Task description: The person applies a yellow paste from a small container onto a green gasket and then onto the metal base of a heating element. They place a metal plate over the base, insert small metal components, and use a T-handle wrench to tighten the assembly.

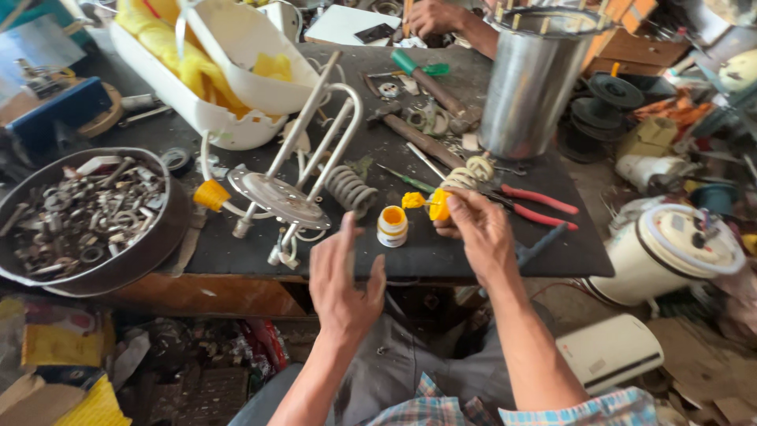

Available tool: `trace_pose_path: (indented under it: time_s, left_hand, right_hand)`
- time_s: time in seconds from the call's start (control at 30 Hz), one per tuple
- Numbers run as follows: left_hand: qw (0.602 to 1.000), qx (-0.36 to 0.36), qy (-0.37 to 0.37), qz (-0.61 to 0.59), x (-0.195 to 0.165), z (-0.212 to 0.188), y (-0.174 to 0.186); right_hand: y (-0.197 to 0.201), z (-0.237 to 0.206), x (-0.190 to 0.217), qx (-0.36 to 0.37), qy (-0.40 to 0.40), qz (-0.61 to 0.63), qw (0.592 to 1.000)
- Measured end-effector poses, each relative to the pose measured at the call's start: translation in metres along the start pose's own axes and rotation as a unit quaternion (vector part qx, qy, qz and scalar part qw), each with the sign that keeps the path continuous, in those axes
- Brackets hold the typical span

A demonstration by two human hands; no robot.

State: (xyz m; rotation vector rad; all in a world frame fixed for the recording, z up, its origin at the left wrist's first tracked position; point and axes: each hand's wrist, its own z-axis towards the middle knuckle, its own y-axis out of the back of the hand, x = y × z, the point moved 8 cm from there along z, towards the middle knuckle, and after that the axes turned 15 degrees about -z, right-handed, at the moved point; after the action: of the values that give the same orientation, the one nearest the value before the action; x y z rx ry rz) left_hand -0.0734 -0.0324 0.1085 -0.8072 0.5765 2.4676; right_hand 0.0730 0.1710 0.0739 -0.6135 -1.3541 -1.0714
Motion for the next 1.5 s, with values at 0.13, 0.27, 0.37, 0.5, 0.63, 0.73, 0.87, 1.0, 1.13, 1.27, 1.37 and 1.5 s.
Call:
trace_pose_path:
  time_s: [0.13, 0.27, 0.37, 0.5, 0.63, 0.73, 0.87, 1.0, 1.13, 1.27, 1.37, 1.5]
  left_hand:
    - [0.989, -0.144, 0.001, 0.043, 0.000, 0.004, 0.051]
    - [0.976, -0.191, 0.100, 0.034, 0.050, 0.027, 0.072]
    - [0.970, -0.150, 0.186, 0.040, 0.090, 0.036, 0.071]
    - [0.968, -0.121, 0.213, 0.048, 0.112, 0.036, 0.067]
    - [0.970, -0.169, 0.135, -0.114, 0.102, 0.039, 0.057]
    - [0.954, -0.194, 0.162, -0.163, 0.099, 0.033, 0.054]
    - [0.948, -0.222, 0.137, -0.183, 0.085, 0.025, 0.059]
    - [0.894, -0.259, 0.117, -0.347, 0.084, 0.020, 0.057]
    - [0.868, -0.271, 0.104, -0.403, 0.085, 0.014, 0.059]
    - [0.845, -0.284, 0.093, -0.443, 0.087, 0.012, 0.060]
    - [0.835, -0.286, 0.094, -0.461, 0.087, 0.012, 0.058]
    - [0.835, -0.281, 0.088, -0.466, 0.085, 0.012, 0.056]
  right_hand:
    - [-0.009, 0.011, 0.007, 0.020, -0.021, 0.067, 0.997]
    - [-0.031, 0.021, 0.030, 0.060, 0.005, 0.077, 0.995]
    - [-0.054, 0.028, 0.053, 0.078, 0.036, 0.050, 0.995]
    - [-0.091, 0.034, 0.097, 0.109, 0.121, -0.044, 0.986]
    - [-0.116, 0.024, 0.150, 0.030, 0.285, -0.259, 0.923]
    - [-0.130, 0.012, 0.176, -0.009, 0.367, -0.371, 0.853]
    - [-0.140, -0.002, 0.191, -0.003, 0.422, -0.424, 0.801]
    - [-0.143, -0.019, 0.203, 0.004, 0.472, -0.449, 0.759]
    - [-0.136, -0.034, 0.216, -0.005, 0.479, -0.418, 0.772]
    - [-0.149, -0.037, 0.220, 0.030, 0.478, -0.469, 0.743]
    - [-0.161, -0.031, 0.218, 0.049, 0.472, -0.492, 0.730]
    - [-0.168, -0.025, 0.214, 0.054, 0.452, -0.520, 0.722]
